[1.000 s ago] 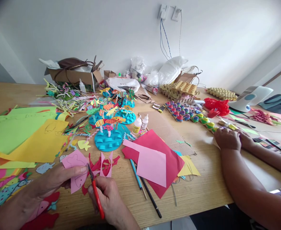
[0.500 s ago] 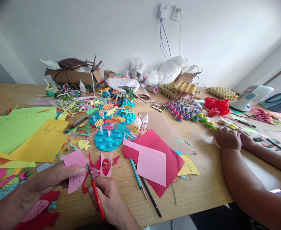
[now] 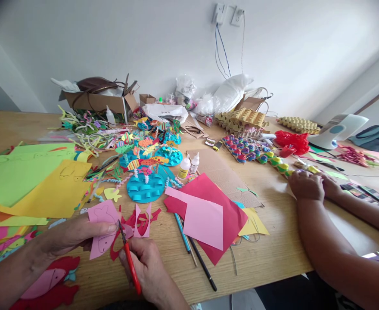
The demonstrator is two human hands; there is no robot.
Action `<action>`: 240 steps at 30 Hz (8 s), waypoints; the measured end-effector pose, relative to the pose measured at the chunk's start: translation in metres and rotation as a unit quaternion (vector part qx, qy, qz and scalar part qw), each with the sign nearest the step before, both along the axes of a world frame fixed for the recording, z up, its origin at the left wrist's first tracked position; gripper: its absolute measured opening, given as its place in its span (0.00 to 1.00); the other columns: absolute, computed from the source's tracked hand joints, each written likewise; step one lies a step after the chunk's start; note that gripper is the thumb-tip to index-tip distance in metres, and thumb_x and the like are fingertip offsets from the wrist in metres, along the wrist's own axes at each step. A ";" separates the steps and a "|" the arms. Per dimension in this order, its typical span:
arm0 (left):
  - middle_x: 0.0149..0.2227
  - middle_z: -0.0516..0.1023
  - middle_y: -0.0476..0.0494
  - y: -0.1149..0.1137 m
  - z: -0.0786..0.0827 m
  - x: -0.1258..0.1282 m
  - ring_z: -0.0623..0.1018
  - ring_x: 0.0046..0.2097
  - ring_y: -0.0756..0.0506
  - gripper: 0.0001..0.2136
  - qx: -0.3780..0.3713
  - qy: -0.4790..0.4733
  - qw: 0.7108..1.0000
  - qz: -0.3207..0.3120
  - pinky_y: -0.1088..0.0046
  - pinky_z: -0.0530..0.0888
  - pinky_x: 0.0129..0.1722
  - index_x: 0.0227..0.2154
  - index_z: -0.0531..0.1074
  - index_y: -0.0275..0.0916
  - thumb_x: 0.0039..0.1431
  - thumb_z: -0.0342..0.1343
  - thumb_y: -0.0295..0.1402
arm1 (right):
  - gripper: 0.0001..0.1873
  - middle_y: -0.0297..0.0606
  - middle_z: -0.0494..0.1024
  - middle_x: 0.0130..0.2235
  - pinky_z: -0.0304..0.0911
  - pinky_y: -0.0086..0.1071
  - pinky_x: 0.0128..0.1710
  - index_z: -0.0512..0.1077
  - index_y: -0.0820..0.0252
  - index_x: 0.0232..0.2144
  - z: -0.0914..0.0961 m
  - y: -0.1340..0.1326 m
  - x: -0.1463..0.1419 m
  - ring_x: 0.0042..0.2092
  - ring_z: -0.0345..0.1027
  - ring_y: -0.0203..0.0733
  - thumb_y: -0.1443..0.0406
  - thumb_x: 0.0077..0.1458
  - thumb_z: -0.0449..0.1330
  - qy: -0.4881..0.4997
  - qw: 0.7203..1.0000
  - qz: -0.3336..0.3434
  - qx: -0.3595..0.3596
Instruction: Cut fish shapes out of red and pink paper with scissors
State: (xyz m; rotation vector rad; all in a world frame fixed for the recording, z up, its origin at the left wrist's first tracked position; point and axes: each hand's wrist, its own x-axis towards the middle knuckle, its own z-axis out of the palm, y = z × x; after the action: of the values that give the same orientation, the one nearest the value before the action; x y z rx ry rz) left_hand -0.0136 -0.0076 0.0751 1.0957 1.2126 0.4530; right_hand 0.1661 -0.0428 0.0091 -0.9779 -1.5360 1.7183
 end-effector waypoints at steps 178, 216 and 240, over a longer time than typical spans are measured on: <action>0.29 0.79 0.46 0.012 0.016 -0.007 0.77 0.30 0.48 0.12 0.039 -0.114 0.986 -0.111 0.76 0.73 0.28 0.38 0.76 0.39 0.51 0.54 0.28 | 0.18 0.25 0.54 0.18 0.42 0.23 0.20 0.56 0.61 0.18 0.053 0.008 0.023 0.22 0.46 0.28 0.62 0.57 0.53 -0.251 0.950 0.119 0.145; 0.24 0.77 0.50 0.001 -0.005 0.001 0.73 0.25 0.53 0.07 0.037 -0.228 0.971 0.062 0.81 0.68 0.26 0.33 0.72 0.37 0.49 0.60 0.30 | 0.23 0.26 0.61 0.14 0.47 0.20 0.14 0.59 0.61 0.20 0.016 0.005 0.009 0.15 0.51 0.27 0.48 0.54 0.52 0.028 0.998 0.034 -0.052; 0.21 0.74 0.49 -0.009 -0.006 0.021 0.72 0.27 0.46 0.10 0.117 -0.113 0.979 0.124 0.73 0.68 0.28 0.24 0.72 0.36 0.49 0.57 0.39 | 0.27 0.26 0.62 0.12 0.46 0.22 0.12 0.65 0.64 0.22 0.001 0.001 -0.006 0.12 0.51 0.27 0.44 0.48 0.55 0.149 0.984 0.006 -0.096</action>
State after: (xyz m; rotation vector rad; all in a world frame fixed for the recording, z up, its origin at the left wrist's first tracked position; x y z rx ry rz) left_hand 0.0076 -0.0171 0.0688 1.0594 1.1159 0.9075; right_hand 0.1604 -0.0419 0.0098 -0.7614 -1.2037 1.9487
